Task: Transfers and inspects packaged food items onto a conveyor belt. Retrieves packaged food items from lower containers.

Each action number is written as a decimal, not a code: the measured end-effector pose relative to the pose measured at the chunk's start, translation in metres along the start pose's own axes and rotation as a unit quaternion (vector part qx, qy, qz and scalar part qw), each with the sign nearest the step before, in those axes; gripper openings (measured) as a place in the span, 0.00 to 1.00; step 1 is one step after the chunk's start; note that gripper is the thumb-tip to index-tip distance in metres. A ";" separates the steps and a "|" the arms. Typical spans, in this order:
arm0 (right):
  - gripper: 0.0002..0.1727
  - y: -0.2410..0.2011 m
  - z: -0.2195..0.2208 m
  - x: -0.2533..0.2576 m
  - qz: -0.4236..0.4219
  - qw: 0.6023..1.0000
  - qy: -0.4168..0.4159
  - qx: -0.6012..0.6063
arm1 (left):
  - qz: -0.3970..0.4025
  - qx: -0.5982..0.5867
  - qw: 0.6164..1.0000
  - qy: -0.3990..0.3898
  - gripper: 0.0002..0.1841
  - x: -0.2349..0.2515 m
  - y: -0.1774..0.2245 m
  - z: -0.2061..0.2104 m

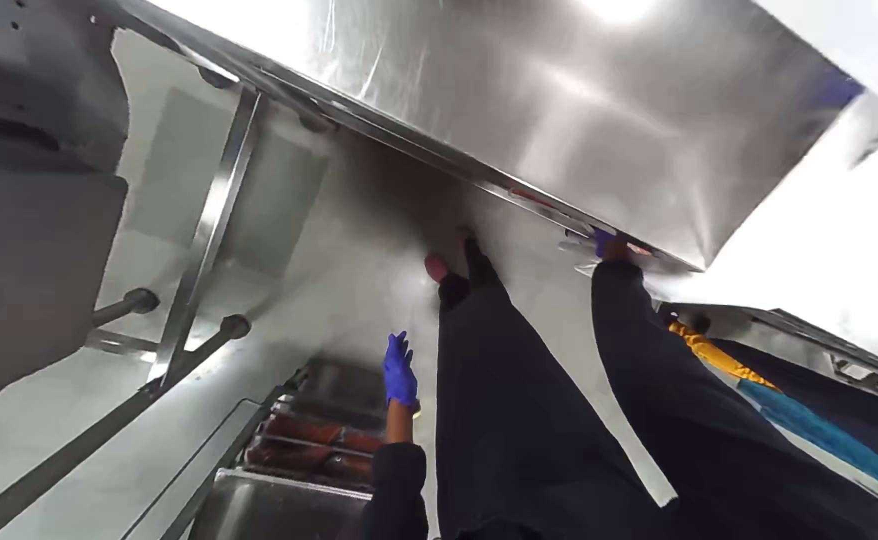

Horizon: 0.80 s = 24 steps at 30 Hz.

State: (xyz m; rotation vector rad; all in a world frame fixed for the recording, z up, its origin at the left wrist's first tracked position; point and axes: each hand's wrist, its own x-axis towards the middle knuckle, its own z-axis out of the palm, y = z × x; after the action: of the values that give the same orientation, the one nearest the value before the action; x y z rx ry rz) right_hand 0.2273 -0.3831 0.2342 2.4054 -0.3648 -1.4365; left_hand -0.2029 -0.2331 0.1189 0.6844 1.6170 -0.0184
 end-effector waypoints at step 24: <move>0.28 -0.126 0.177 -0.001 -0.174 0.789 -0.053 0.586 | -0.010 -0.299 0.868 -0.395 0.11 0.090 0.139 0.241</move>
State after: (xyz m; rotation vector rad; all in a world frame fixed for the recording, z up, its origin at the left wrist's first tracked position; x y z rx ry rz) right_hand 0.0771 -0.2911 0.1068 3.4785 -1.1908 -1.8239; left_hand 0.0744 -0.1770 0.0442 0.1216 0.7555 0.1649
